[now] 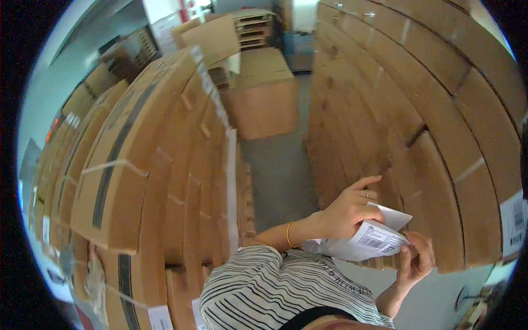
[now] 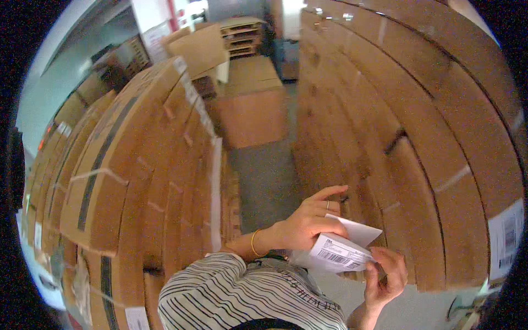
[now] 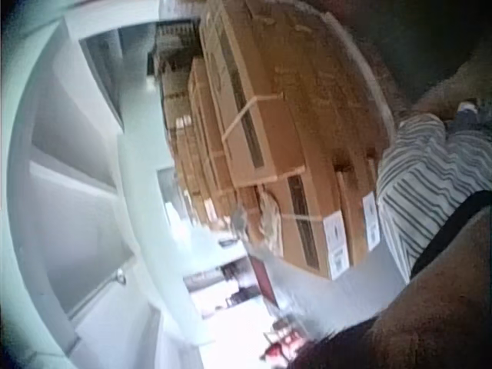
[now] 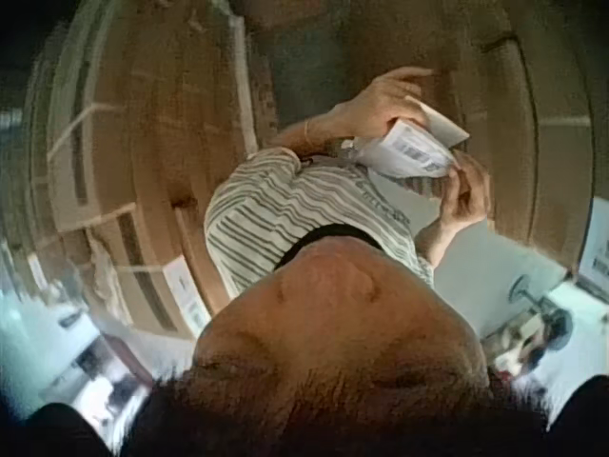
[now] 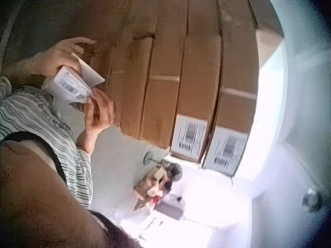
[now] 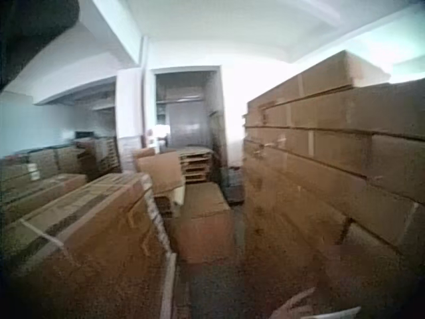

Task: The person peels barcode labels from a sheet and sticks them onto cardboard boxes by hand.

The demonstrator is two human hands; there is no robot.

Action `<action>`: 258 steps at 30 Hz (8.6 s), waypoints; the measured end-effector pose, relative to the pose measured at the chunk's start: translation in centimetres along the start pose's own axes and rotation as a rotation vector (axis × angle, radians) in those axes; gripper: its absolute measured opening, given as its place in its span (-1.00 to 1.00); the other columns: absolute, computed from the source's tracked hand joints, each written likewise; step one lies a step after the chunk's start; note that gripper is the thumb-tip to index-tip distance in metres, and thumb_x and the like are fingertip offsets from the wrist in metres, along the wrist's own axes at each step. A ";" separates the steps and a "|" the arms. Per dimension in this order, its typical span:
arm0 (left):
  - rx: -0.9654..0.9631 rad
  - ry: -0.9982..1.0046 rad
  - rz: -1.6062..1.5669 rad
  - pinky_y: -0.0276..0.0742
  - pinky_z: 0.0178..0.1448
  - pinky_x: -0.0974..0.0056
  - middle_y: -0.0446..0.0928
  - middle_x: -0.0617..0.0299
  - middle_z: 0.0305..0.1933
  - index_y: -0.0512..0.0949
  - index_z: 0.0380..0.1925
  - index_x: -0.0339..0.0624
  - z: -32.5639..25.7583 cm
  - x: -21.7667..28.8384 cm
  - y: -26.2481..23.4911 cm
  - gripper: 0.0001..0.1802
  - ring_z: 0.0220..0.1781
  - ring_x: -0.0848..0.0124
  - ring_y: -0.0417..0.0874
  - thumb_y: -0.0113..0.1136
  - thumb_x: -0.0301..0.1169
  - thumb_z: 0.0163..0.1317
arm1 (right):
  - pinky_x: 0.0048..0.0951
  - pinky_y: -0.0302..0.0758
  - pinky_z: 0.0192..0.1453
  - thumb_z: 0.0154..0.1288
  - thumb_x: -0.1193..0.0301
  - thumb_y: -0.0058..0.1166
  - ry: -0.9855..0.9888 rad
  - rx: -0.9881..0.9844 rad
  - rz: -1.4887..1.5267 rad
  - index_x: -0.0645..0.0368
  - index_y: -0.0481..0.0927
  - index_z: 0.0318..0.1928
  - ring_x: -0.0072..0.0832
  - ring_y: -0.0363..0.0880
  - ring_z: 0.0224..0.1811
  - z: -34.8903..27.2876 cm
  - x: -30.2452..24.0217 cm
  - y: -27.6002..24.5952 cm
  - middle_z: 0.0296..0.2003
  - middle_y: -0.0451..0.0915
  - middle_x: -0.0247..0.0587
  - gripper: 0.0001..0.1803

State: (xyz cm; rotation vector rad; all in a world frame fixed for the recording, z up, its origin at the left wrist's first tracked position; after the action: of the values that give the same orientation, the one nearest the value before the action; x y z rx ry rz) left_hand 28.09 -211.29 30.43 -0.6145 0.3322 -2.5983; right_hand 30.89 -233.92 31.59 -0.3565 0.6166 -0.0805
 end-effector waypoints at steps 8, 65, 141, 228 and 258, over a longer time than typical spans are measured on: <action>0.044 -0.166 0.212 0.30 0.47 -0.21 0.53 0.31 -0.56 0.69 -0.45 -0.05 0.1 1.1 -1.9 -0.89 -0.46 0.35 0.53 0.42 -0.35 0.00 | -0.29 0.61 -0.07 0.09 0.44 0.37 0.010 -0.208 0.170 0.27 0.73 -0.21 -0.22 0.71 -0.17 3.6 1.3 0.9 -0.23 0.73 -0.06 -0.76; -0.170 -0.021 -0.265 0.26 0.50 -0.12 0.66 0.28 -0.52 0.74 -0.41 -0.11 6.3 -4.7 5.7 -0.83 -0.47 0.39 0.59 0.45 -0.37 -0.05 | -0.34 0.67 -0.23 -0.04 0.47 0.49 0.081 0.066 -0.376 0.18 0.73 -0.15 -0.31 0.71 -0.22 1.2 -1.0 -4.4 -0.10 0.71 -0.18 -0.63; -0.320 0.258 -0.060 0.32 0.49 -0.22 0.56 0.39 -0.63 0.74 -0.47 -0.01 31.4 6.2 76.3 -0.88 -0.49 0.51 0.61 0.42 -0.40 -0.10 | -0.69 0.52 -0.24 0.20 0.66 0.30 0.248 0.742 -0.006 0.17 0.37 0.17 -0.68 0.63 -0.26 -10.9 37.7 -73.6 -0.30 0.64 -0.32 -0.44; -0.289 0.232 1.144 -0.05 0.61 -0.42 0.45 0.40 -0.68 0.68 -0.54 0.04 65.3 -10.8 91.7 -0.85 -0.54 0.50 0.53 0.41 -0.46 -0.19 | -0.72 0.50 -0.37 0.33 0.66 0.16 -0.944 0.158 0.859 0.31 0.32 0.10 -0.67 0.63 -0.35 53.2 66.9 -81.8 -0.34 0.64 -0.22 -0.60; -0.330 0.273 1.193 -0.02 0.57 -0.47 0.37 0.41 -0.70 0.70 -0.53 0.07 65.3 -10.0 92.7 -0.94 -0.60 0.49 0.47 0.40 -0.39 -0.05 | -0.68 0.53 -0.21 0.36 0.71 0.11 -0.561 -0.300 1.056 0.25 0.28 0.08 -0.69 0.62 -0.22 52.0 69.3 -76.0 -0.29 0.65 -0.27 -0.61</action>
State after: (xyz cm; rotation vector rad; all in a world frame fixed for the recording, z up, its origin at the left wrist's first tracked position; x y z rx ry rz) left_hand 101.06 -295.61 53.52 -0.0604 0.8951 -1.4596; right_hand 119.84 -301.66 59.40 -0.2853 0.1940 1.0992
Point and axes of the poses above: each hand's wrist, its own z-axis towards the middle knuckle, its own y-axis out of the palm, x = y × z, the point moved 2 cm from there along z, towards the middle knuckle
